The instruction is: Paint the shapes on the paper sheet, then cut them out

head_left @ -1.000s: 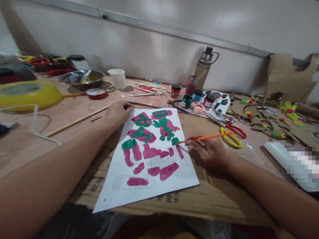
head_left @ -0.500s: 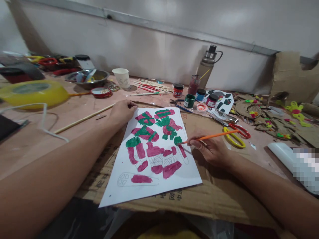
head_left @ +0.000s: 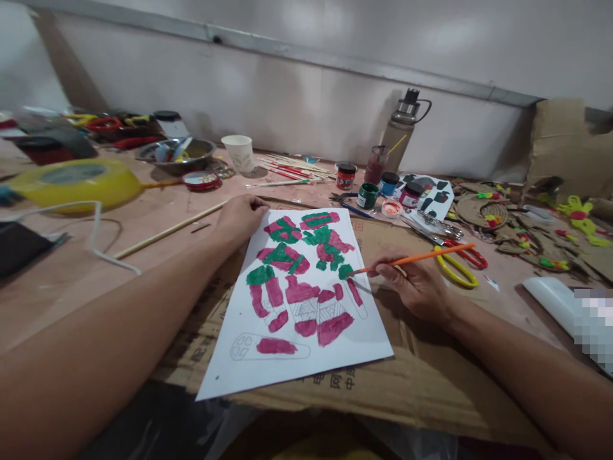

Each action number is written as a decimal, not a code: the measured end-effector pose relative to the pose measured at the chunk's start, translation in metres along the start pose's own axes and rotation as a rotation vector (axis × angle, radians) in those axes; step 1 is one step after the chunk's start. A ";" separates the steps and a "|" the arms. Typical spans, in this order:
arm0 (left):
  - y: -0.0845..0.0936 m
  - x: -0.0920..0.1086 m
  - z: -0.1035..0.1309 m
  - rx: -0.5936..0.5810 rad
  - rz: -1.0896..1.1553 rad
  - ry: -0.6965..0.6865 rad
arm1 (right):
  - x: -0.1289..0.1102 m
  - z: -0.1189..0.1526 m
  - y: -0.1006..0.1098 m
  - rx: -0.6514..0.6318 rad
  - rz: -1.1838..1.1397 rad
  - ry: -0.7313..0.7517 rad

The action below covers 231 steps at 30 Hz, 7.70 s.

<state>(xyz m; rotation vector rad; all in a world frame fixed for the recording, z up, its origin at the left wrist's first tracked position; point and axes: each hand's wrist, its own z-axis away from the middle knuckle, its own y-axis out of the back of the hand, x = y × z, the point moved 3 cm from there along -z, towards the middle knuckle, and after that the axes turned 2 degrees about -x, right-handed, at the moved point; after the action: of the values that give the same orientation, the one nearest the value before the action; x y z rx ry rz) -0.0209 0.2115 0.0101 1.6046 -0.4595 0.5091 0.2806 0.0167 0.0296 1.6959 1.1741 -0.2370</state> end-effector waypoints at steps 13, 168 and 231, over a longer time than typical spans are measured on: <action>0.000 -0.004 -0.001 0.027 0.005 -0.012 | 0.005 0.001 0.005 -0.002 0.017 0.018; 0.003 -0.001 0.004 0.009 0.065 0.005 | 0.015 -0.006 0.000 0.014 -0.083 -0.069; 0.001 -0.005 0.000 0.124 0.153 0.021 | 0.123 -0.120 0.062 0.531 0.315 -0.198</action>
<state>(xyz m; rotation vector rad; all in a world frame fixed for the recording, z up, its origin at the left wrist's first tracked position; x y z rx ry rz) -0.0253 0.2111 0.0079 1.6888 -0.5472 0.6805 0.3485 0.1859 0.0460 2.2306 0.7158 -0.5412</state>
